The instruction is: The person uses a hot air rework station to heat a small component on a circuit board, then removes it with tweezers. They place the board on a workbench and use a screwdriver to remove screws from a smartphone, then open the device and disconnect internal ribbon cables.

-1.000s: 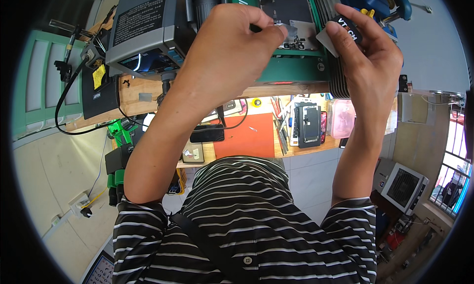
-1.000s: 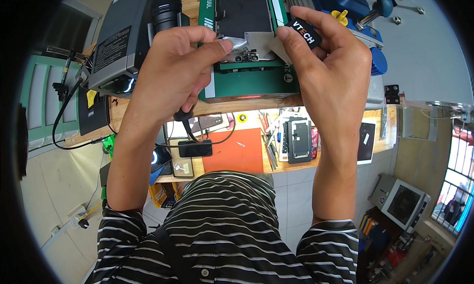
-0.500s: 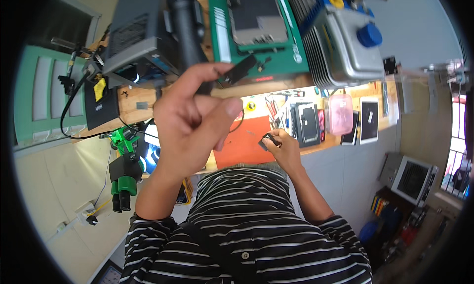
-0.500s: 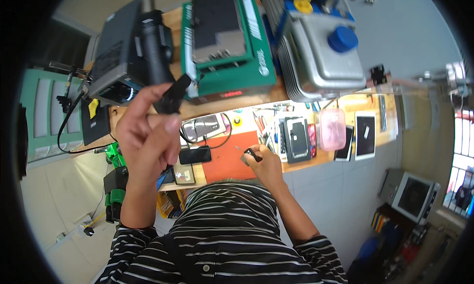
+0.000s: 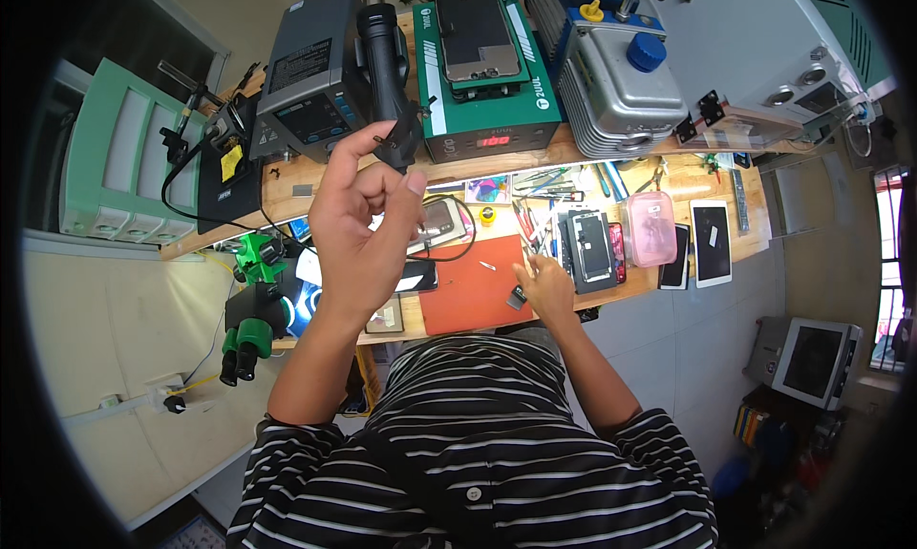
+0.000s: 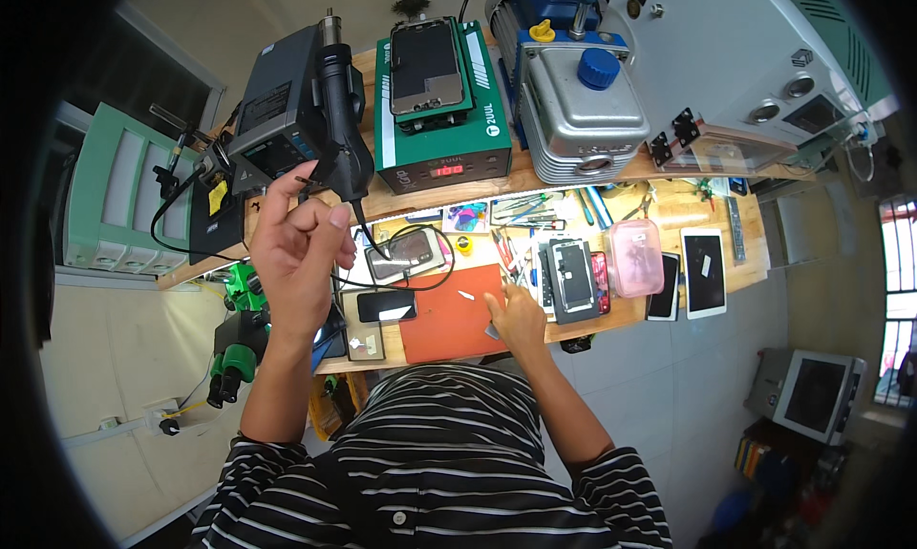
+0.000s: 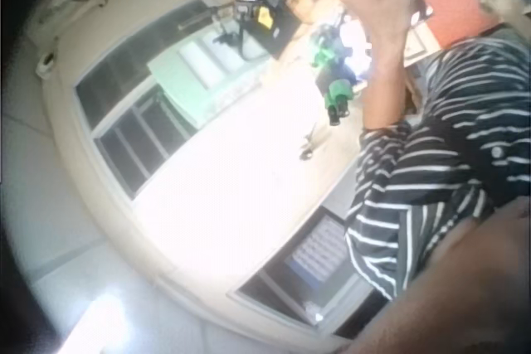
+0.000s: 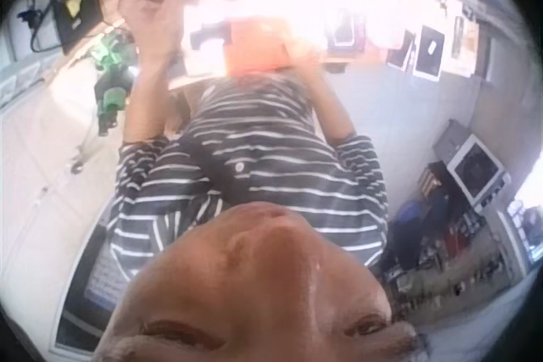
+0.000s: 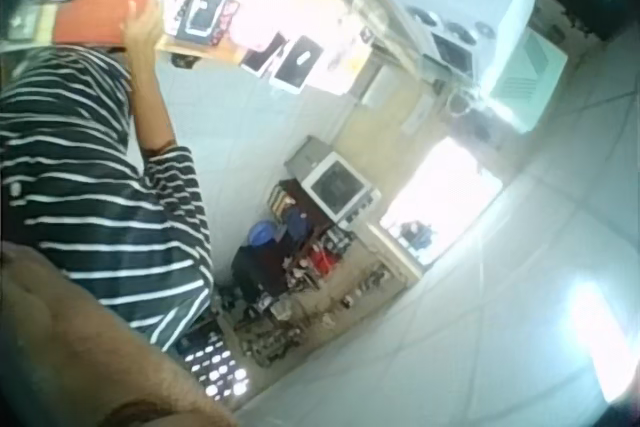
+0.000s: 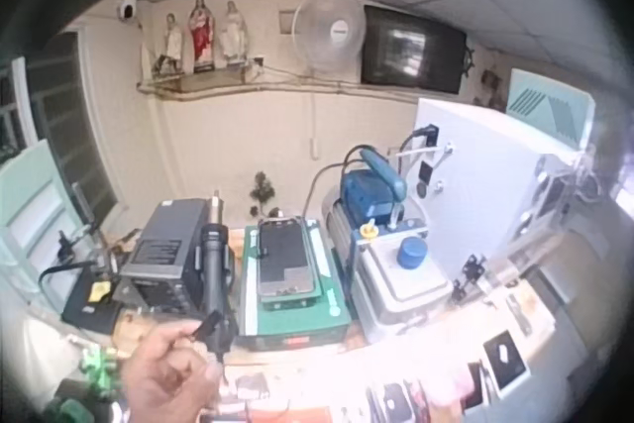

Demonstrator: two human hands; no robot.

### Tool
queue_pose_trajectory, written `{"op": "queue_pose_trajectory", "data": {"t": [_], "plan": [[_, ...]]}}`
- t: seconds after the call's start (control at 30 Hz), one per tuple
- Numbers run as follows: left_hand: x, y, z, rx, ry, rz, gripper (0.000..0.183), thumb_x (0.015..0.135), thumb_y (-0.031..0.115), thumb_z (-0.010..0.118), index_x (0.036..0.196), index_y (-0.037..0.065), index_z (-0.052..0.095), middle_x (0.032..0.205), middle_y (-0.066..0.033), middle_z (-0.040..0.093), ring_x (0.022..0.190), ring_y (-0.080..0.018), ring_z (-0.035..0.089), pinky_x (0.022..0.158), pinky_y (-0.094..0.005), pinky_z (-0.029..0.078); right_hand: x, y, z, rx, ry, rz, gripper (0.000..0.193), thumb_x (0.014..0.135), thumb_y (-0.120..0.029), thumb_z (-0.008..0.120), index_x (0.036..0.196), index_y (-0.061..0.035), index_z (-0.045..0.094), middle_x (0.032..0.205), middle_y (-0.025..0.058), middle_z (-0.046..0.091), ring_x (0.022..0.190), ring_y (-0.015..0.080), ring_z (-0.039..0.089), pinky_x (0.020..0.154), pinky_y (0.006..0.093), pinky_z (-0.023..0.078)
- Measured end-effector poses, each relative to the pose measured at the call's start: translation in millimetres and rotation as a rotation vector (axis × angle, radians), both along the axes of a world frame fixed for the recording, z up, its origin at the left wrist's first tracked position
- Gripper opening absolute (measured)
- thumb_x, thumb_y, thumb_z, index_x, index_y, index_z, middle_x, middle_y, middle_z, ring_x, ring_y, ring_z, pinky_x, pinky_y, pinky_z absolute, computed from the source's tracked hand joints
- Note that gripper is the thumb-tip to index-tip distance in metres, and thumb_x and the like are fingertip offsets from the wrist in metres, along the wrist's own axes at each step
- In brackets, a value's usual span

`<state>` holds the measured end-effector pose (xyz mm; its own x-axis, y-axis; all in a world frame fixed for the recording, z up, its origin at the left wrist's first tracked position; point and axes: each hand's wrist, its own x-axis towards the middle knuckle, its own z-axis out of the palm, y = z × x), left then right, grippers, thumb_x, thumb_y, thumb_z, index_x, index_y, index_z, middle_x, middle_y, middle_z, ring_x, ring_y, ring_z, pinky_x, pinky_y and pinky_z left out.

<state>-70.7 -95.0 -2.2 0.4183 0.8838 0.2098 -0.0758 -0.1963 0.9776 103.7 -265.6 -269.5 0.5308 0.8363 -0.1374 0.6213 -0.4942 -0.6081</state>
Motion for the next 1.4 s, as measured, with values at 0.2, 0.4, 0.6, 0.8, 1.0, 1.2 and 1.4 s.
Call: {"op": "queue_pose_trajectory", "data": {"t": [0.2,0.4,0.6,0.8,1.0,1.2,1.4], "plan": [[27.6,43.5,17.3,0.230,0.256,0.046,0.059,0.093,0.013,0.074,0.143,-0.006,0.049,0.096,-0.0140,0.075,0.085,-0.0185,0.073,0.078,-0.0302,0.056,25.2,83.0,122.9,0.523,0.350,-0.174,0.054,0.104,-0.031,0.066,0.147,-0.0017,0.053,0.081,0.0146,0.077,0.058,0.0216,0.074,0.051,0.0319,0.054],[62.9,96.9,66.6,0.474,0.657,0.120,0.072,0.089,0.031,0.074,0.143,-0.010,0.049,0.117,-0.0296,0.073,0.109,-0.0415,0.073,0.095,-0.0442,0.057,38.6,124.6,129.1,0.506,0.346,-0.234,0.050,0.104,-0.023,0.067,0.145,0.0031,0.057,0.077,0.0126,0.075,0.053,0.0153,0.069,0.045,0.0289,0.053],[120.7,136.4,57.9,0.483,0.993,0.157,0.075,0.085,0.041,0.076,0.137,-0.008,0.055,0.118,-0.0320,0.071,0.116,-0.0444,0.069,0.101,-0.0471,0.054,40.4,126.5,132.3,0.566,0.437,-0.270,0.043,0.101,-0.020,0.071,0.136,0.0038,0.066,0.076,0.0118,0.074,0.054,0.0120,0.067,0.044,0.0255,0.052],[149.2,149.3,47.2,0.491,1.140,0.185,0.074,0.085,0.045,0.078,0.134,-0.007,0.057,0.117,-0.0314,0.072,0.111,-0.0441,0.072,0.093,-0.0486,0.058,47.0,125.5,128.9,0.603,0.542,-0.253,0.040,0.100,-0.019,0.072,0.134,0.0003,0.069,0.077,0.0134,0.075,0.058,0.0116,0.069,0.044,0.0260,0.053],[160.8,148.8,56.2,0.358,1.184,0.178,0.087,0.081,0.043,0.079,0.142,-0.011,0.048,0.129,-0.0288,0.069,0.121,-0.0433,0.068,0.103,-0.0475,0.055,53.5,125.8,125.5,0.598,0.615,-0.240,0.046,0.099,-0.018,0.073,0.136,0.0077,0.064,0.079,0.0137,0.075,0.061,0.0122,0.069,0.043,0.0253,0.053],[167.9,142.7,56.5,0.338,1.268,0.198,0.095,0.074,0.044,0.082,0.142,-0.012,0.046,0.130,-0.0292,0.068,0.119,-0.0418,0.069,0.102,-0.0459,0.056,56.3,123.5,121.7,0.613,0.651,-0.156,0.050,0.100,-0.018,0.071,0.141,0.0089,0.059,0.079,0.0140,0.076,0.059,0.0119,0.069,0.043,0.0258,0.051],[171.6,132.7,64.5,0.266,1.295,0.208,0.104,0.071,0.045,0.085,0.146,-0.012,0.043,0.132,-0.0293,0.066,0.120,-0.0412,0.068,0.103,-0.0447,0.055,45.2,99.7,102.4,0.690,0.526,-0.062,0.049,0.102,-0.016,0.068,0.144,0.0053,0.054,0.071,0.0104,0.073,0.057,0.0096,0.066,0.047,0.0251,0.047]]}}
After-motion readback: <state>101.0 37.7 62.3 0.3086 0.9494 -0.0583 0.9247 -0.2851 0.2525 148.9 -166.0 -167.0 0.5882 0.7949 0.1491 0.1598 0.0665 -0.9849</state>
